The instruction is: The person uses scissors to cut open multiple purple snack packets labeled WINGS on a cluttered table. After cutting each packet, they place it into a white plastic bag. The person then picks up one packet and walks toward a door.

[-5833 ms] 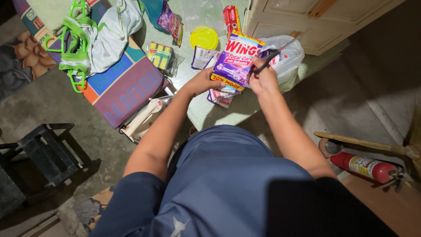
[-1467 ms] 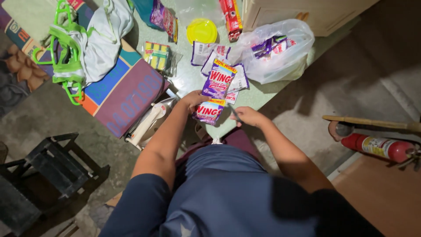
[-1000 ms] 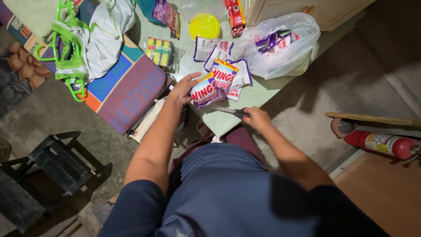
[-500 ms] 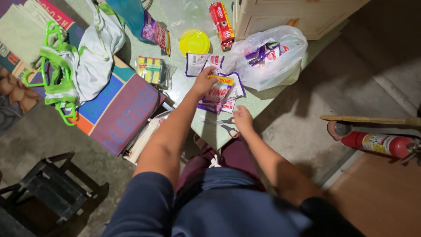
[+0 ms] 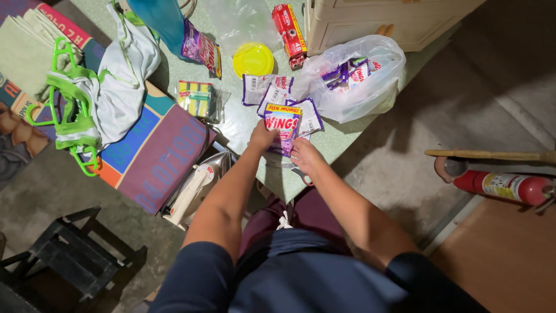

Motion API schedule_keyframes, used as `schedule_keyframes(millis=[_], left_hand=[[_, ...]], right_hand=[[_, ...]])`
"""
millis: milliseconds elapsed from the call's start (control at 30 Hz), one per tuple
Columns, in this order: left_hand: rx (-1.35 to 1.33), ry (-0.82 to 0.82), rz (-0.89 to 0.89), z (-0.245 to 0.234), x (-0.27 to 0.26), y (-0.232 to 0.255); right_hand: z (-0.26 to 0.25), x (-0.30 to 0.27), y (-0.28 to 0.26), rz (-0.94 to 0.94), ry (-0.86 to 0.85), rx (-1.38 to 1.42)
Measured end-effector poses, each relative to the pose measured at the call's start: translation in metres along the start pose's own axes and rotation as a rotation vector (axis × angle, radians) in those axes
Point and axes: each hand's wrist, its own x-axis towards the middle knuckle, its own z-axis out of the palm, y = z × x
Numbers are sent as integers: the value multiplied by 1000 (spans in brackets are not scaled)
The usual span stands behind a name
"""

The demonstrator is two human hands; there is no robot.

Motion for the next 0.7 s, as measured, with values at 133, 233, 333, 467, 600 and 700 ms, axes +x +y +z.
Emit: schedule_keyframes(millis=[133, 233, 333, 467, 600, 700], left_hand=[[-314, -130, -58, -3, -7, 21], [-478, -328, -43, -15, -14, 42], [-356, -542, 17, -37, -17, 65], [-370, -677, -21, -32, -1, 81], [-243, -392, 128, 7, 42, 57], [210, -104, 399, 18, 52, 57]], right_hand=[[11, -6, -8, 39, 22, -42], [15, -16, -15, 2, -17, 41], [19, -33, -21, -84, -109, 231], [23, -48, -30, -198, -221, 480], [10, -46, -26, -197, -183, 639], [1, -48, -15, -191, -151, 745]])
